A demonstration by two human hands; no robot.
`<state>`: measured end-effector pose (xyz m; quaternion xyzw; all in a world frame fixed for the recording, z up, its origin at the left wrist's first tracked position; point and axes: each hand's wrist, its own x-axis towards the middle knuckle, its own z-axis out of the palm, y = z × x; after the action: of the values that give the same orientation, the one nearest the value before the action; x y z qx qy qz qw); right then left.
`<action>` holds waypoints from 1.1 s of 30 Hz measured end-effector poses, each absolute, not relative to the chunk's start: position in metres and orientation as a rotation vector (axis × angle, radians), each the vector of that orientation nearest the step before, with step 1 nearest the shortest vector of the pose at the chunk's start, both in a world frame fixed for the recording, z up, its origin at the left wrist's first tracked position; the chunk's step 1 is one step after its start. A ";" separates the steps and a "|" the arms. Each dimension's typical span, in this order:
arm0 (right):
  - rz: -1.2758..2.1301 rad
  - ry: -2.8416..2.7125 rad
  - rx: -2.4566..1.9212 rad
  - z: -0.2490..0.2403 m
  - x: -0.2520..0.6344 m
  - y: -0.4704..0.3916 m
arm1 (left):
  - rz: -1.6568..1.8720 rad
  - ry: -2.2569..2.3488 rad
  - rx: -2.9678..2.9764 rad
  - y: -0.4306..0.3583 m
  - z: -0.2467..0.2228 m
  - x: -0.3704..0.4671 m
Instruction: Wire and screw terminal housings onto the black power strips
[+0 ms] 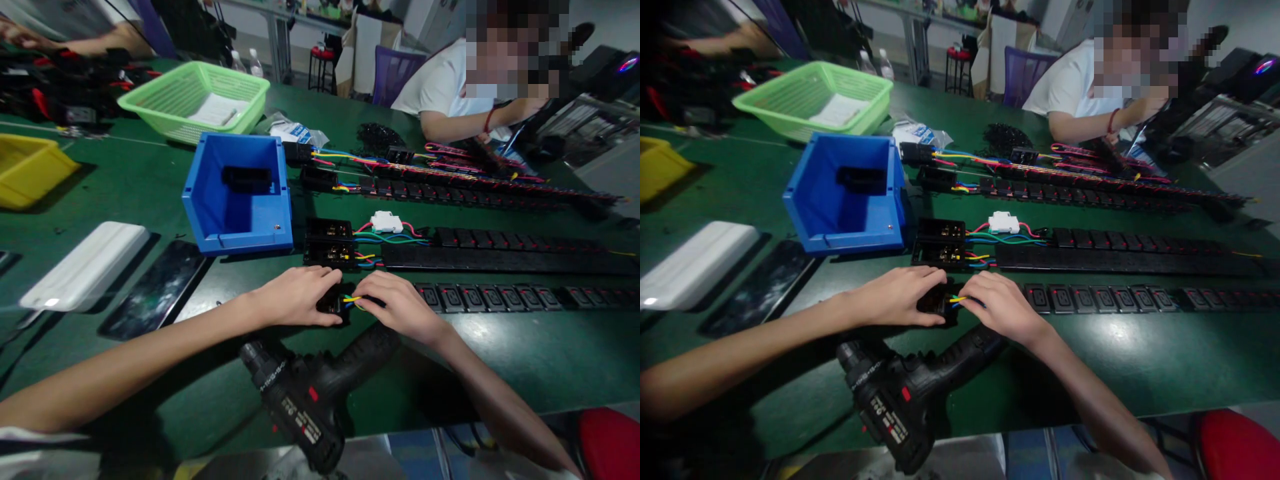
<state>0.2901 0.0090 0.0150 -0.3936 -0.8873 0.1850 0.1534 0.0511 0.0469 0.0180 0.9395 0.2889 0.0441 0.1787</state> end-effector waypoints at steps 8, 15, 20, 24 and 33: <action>0.607 -2.377 -1.093 0.001 0.290 0.009 | 0.162 0.820 2.592 0.052 0.006 0.047; 0.752 -2.325 -1.039 -0.004 0.295 0.011 | 0.128 0.832 2.604 0.055 0.003 0.047; 0.744 -2.309 -1.021 -0.008 0.299 0.011 | 0.101 0.845 2.593 0.055 0.001 0.048; 0.702 -2.233 -1.018 -0.010 0.299 0.009 | 0.095 0.856 2.601 0.055 0.000 0.049; 0.348 -2.217 -1.046 -0.016 0.297 0.006 | 0.097 0.860 2.616 0.053 0.004 0.048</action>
<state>0.2974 0.0057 -0.0156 -0.3993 -0.8463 0.1328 0.3267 0.0482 0.0533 0.0036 0.9317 0.3062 0.0346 0.1921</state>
